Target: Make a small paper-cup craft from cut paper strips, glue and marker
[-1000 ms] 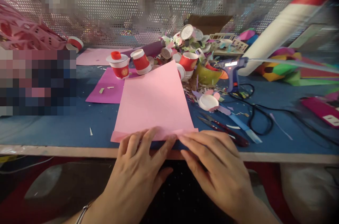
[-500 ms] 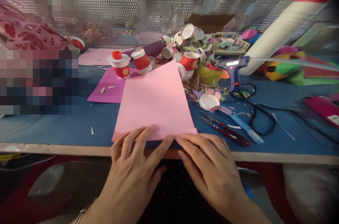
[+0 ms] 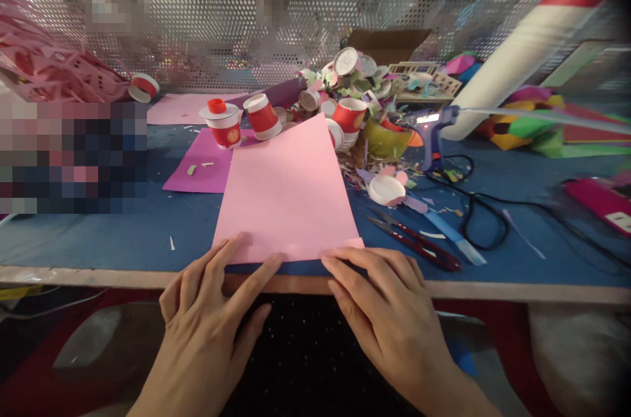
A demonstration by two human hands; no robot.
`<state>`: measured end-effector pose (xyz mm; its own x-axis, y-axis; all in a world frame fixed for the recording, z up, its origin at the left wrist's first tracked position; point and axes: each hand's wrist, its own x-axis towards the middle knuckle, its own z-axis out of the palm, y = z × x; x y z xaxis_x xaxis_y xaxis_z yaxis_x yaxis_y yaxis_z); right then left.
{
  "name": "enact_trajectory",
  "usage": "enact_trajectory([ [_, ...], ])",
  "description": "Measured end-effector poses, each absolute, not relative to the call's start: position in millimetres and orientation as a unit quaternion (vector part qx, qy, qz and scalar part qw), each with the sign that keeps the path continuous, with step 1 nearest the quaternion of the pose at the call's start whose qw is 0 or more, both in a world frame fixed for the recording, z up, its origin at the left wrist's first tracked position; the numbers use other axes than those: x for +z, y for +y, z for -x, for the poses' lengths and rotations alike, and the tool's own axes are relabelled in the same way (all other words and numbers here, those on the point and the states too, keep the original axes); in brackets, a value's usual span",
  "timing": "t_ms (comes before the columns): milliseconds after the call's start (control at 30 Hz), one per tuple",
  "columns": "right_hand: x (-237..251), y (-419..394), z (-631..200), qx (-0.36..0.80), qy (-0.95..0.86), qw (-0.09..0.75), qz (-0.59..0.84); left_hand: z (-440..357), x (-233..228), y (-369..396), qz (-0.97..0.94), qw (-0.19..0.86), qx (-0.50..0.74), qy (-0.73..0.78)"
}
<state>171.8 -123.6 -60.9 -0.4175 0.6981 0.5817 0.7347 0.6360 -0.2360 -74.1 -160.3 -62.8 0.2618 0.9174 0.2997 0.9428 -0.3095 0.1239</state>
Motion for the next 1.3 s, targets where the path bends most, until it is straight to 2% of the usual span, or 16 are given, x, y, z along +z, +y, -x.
enact_trajectory([
  [367,-49.8,-112.3,-170.5,-0.030,-0.838,0.328,0.436,64.1,-46.6,-140.6,0.854,0.025,-0.176,-0.488],
  [767,-53.1,-112.6,-171.9,-0.024,-0.834,0.326,0.444,38.6,-53.4,-138.2,0.851,-0.012,-0.206,-0.484],
  [1067,-48.1,-104.1,-170.1,0.034,-0.830,0.326,0.452,58.5,-35.9,-122.8,0.842,-0.022,-0.213,-0.495],
  [1300,-45.4,-104.6,-172.3,0.090,-0.829,0.336,0.438,72.6,-16.7,-106.6,0.880,-0.068,-0.191,-0.430],
])
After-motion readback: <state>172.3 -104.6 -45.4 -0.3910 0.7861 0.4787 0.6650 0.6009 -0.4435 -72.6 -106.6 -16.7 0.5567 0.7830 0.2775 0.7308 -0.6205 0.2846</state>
